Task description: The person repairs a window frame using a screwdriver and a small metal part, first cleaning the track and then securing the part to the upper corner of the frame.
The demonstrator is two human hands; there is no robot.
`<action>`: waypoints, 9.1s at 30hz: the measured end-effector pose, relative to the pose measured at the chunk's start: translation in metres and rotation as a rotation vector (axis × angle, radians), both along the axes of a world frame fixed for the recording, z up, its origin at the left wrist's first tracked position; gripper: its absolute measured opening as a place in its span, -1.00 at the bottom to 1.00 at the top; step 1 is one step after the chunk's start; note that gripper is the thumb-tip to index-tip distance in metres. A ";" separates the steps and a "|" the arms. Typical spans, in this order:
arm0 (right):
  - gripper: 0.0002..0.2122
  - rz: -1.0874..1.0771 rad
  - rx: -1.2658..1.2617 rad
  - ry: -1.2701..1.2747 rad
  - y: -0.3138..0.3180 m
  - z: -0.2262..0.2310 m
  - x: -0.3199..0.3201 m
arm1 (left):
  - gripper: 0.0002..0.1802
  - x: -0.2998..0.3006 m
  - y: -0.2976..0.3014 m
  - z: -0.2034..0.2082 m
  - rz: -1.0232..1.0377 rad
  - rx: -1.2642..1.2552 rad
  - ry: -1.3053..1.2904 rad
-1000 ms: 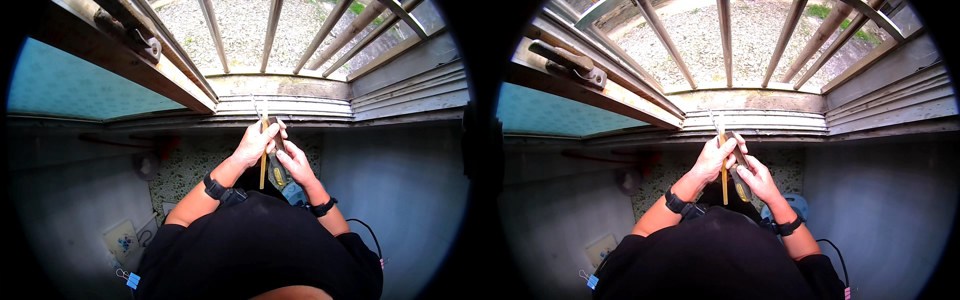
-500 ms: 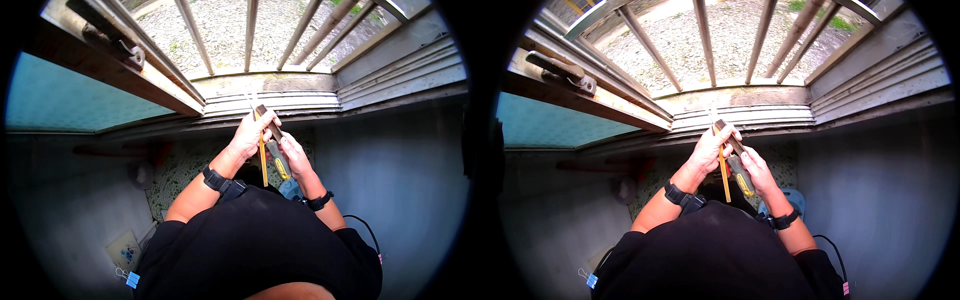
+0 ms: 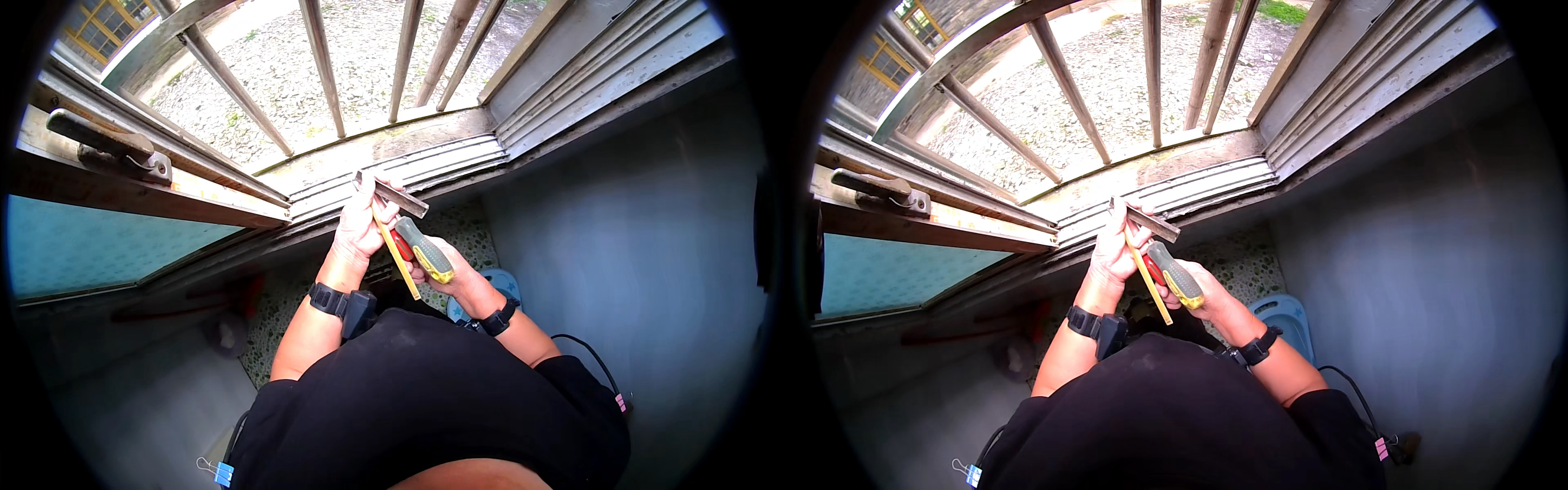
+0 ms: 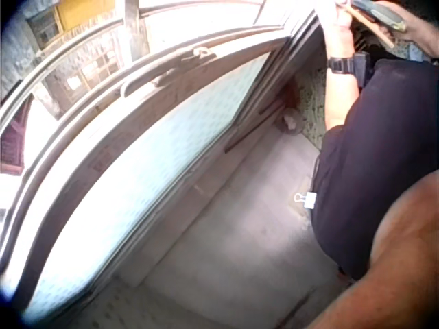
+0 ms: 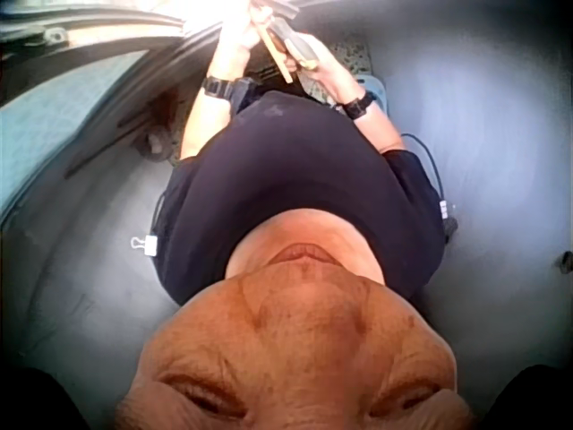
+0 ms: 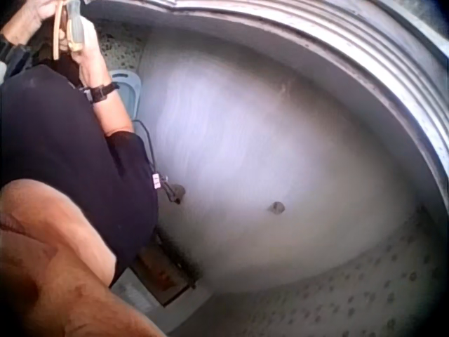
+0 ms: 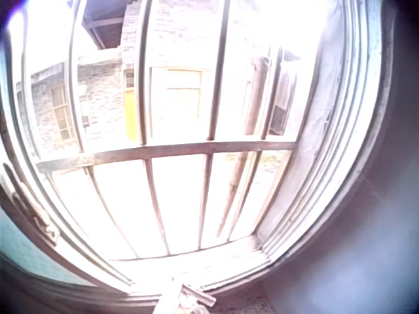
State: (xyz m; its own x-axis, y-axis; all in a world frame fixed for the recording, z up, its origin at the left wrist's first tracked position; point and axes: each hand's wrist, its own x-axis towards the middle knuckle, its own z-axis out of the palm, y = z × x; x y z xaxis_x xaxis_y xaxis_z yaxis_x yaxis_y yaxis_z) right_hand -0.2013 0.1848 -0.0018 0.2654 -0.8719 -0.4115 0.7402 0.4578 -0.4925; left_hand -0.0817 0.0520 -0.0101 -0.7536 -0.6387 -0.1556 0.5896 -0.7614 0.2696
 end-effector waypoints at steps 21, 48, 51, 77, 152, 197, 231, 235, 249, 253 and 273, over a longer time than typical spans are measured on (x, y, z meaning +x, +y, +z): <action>-0.56 -0.038 -0.033 0.325 0.005 0.039 -0.011 | -0.76 -0.004 -0.003 0.001 0.102 0.041 -0.146; -0.68 0.131 -0.174 1.612 0.008 0.061 0.011 | -0.64 0.007 0.013 0.008 -0.049 -0.066 -0.293; -0.67 0.149 -0.173 1.713 0.012 0.060 0.014 | -0.66 0.009 0.012 -0.004 -0.058 -0.021 -0.297; -0.80 -0.596 -0.410 0.901 0.006 0.142 -0.013 | -0.81 0.095 0.031 0.061 -0.060 -0.631 -0.455; -0.78 -1.220 -1.297 1.915 -0.216 0.308 -0.110 | -0.69 0.071 0.018 0.027 0.065 -0.151 -0.379; -0.94 -0.265 -0.822 1.347 -0.291 0.306 -0.139 | -0.69 0.078 0.036 0.014 0.150 0.059 -0.548; -0.74 -0.260 -0.693 1.377 -0.029 0.015 -0.010 | -0.60 0.084 0.050 0.043 0.591 -0.458 -1.076; -0.75 -0.290 -0.835 1.322 -0.031 0.002 0.003 | -0.58 0.087 0.052 0.042 0.687 -0.488 -1.089; -0.75 -0.199 -0.764 1.155 -0.042 -0.015 0.020 | -0.53 0.121 0.068 0.050 0.983 -0.258 -1.130; -0.74 -0.219 -0.838 1.132 -0.056 -0.013 0.023 | -0.52 0.123 0.069 0.047 1.002 -0.202 -1.121; -0.58 -0.240 -0.979 0.869 -0.152 0.092 0.046 | -0.52 0.133 0.079 0.043 1.115 -0.125 -1.058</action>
